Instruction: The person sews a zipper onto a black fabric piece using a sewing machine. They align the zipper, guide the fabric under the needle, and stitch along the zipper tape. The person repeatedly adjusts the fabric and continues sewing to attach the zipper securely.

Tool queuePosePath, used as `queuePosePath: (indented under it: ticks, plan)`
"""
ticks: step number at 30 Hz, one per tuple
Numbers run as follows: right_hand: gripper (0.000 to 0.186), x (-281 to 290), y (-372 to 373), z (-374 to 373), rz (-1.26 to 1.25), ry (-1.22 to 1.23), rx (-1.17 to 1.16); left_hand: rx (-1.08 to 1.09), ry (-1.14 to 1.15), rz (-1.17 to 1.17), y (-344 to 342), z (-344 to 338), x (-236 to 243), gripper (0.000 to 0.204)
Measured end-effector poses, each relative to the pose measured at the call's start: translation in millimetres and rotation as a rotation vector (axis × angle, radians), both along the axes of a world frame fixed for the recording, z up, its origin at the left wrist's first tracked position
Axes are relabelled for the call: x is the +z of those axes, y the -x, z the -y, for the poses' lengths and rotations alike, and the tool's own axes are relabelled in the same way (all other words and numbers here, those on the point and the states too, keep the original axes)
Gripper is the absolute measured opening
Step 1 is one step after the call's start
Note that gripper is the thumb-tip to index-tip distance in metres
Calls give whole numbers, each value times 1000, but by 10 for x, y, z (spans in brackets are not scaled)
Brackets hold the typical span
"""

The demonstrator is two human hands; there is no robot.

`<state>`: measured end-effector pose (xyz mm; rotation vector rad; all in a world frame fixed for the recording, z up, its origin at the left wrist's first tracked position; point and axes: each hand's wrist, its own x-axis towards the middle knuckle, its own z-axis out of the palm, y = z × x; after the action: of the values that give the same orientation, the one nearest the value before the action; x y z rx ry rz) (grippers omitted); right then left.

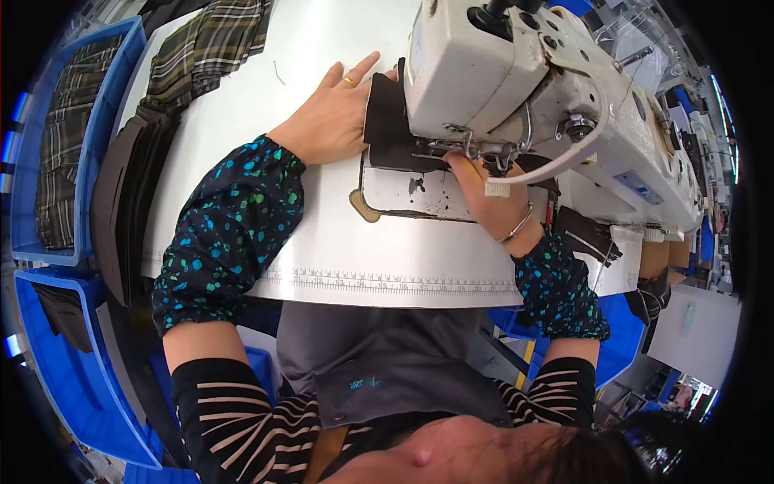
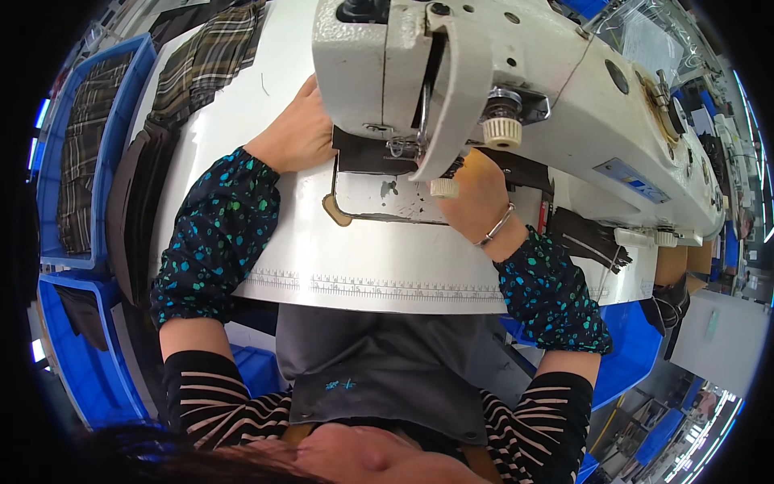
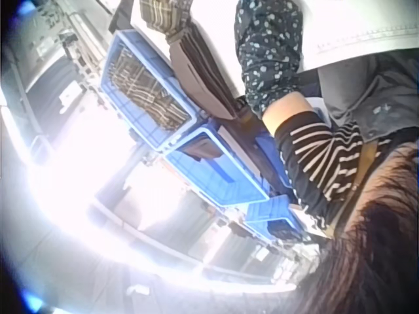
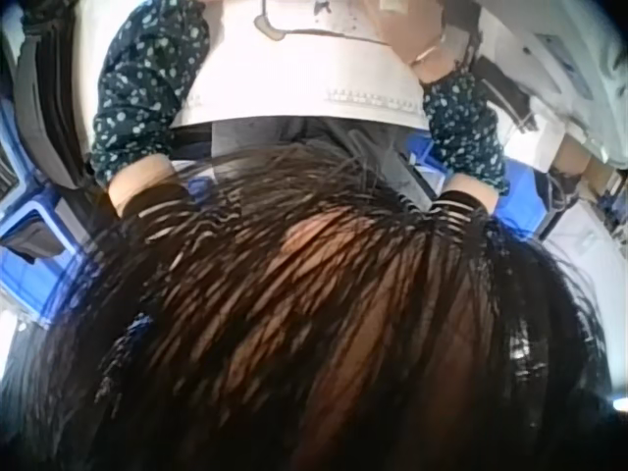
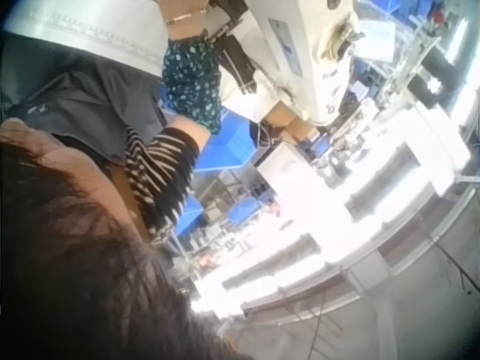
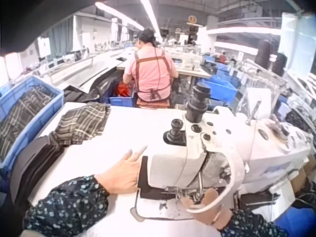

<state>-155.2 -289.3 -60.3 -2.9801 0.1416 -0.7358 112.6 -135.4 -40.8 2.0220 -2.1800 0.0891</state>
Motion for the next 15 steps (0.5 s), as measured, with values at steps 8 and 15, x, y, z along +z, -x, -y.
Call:
queuePosePath:
  ticks: [8, 15]
  plan:
    - [28, 85, 48, 14, -79, 152, 60, -30, 47, -36, -10, 7, -13, 48]
    - [28, 59, -22, -52, 13, -11, 13, 289, 251, -218, -164, -14, -98, 41]
